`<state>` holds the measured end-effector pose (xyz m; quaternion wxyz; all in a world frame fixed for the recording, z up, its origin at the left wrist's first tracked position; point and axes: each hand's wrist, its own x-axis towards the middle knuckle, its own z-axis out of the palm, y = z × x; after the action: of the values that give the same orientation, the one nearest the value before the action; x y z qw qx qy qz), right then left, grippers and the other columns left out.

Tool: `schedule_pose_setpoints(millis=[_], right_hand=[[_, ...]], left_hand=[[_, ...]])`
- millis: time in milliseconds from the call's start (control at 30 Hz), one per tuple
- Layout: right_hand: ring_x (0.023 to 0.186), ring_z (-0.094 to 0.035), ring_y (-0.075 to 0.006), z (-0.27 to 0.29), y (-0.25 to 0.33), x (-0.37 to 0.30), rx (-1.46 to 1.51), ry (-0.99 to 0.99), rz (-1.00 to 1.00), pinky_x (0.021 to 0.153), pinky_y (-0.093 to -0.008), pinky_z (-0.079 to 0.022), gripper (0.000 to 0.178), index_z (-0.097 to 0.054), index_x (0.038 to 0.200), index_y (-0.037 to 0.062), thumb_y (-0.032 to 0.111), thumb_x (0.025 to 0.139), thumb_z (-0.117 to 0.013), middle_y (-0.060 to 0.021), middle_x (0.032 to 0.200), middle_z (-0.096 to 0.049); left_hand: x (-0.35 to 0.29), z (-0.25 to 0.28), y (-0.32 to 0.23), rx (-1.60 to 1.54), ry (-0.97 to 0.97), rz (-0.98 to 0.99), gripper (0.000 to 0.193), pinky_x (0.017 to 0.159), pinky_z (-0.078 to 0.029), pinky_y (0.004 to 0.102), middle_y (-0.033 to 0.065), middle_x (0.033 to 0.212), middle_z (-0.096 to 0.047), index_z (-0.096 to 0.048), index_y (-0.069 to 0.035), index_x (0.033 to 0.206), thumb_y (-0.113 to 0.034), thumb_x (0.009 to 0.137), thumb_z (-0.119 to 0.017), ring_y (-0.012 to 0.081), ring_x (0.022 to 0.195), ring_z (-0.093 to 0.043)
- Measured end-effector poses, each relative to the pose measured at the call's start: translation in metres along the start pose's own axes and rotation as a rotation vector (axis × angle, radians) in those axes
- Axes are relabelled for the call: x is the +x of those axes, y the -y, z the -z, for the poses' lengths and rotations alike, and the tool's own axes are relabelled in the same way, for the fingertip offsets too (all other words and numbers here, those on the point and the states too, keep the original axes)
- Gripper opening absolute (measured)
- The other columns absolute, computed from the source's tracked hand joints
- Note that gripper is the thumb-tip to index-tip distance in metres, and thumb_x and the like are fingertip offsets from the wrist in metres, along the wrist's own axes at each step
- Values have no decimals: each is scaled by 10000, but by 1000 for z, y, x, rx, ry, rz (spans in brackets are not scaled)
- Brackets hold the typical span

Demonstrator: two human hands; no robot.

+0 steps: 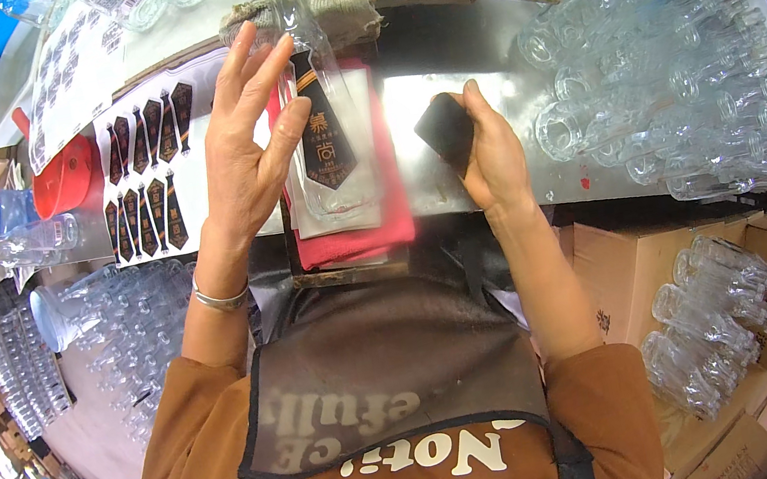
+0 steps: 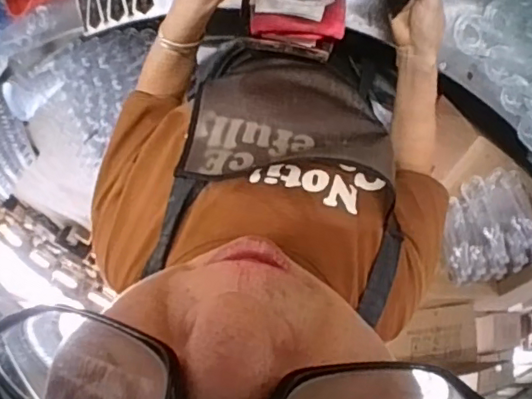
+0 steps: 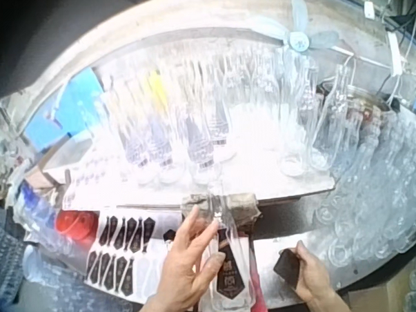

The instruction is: The person repeatedly picks up clear plastic bottles, applies a dark rectangular label to the front, smooths it with a black card, and places the labeled bottle aside. The process is repeated for multiple bottles in a consistent sequence.

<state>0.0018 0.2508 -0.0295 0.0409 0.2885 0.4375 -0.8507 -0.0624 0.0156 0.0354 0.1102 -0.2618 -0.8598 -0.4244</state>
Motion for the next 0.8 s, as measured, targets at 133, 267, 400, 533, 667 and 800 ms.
schedule_pose_setpoints(millis=[133,267,400,533,667,800], right_hand=[[803,-644,-88,1,0,1,31,90,72,628,-251,-529,377,-662,1162,63,400,1016,-576,13,966,-680],[937,-659,-113,-10,11,2,-24,225,187,784,-261,-551,348,-606,1260,15,230,987,-591,-40,1099,-673],[1030,-654,-152,-31,28,0,-5,318,207,919,-289,-531,353,-566,1285,-34,88,956,-594,-96,1148,-669],[1046,-645,-156,-42,36,4,-59,350,276,924,-286,-527,344,-567,1275,-42,40,943,-608,-110,1155,-670],[1022,-646,-143,-53,37,11,-181,367,438,905,-280,-533,341,-582,1271,-36,53,945,-626,-97,1170,-669],[1036,-636,-127,-66,44,15,-425,404,576,925,-276,-524,344,-604,1286,-13,71,954,-635,-84,1160,-674]], left_hand=[[-1,-5,3,34,-20,-23,498,1041,-479,424,193,1550,-397,-601,-83,1383,-151,900,-701,336,1288,-549],[-1,-7,2,42,-39,-27,493,1031,-488,419,188,1548,-402,-606,-82,1378,-148,900,-704,338,1270,-563],[0,-7,0,49,-43,-44,474,1014,-503,410,185,1543,-409,-628,-97,1359,-122,893,-710,336,1268,-565],[0,-7,-2,22,-33,-22,462,1001,-513,403,184,1538,-415,-645,-111,1343,-102,887,-715,334,1268,-567],[-1,-9,-1,23,-41,-23,463,1009,-507,407,186,1533,-419,-640,-104,1346,-101,889,-712,332,1265,-569],[-1,-9,-1,0,-66,-27,551,1035,-486,411,207,1524,-424,-568,-70,1407,-102,878,-719,347,1286,-552]])
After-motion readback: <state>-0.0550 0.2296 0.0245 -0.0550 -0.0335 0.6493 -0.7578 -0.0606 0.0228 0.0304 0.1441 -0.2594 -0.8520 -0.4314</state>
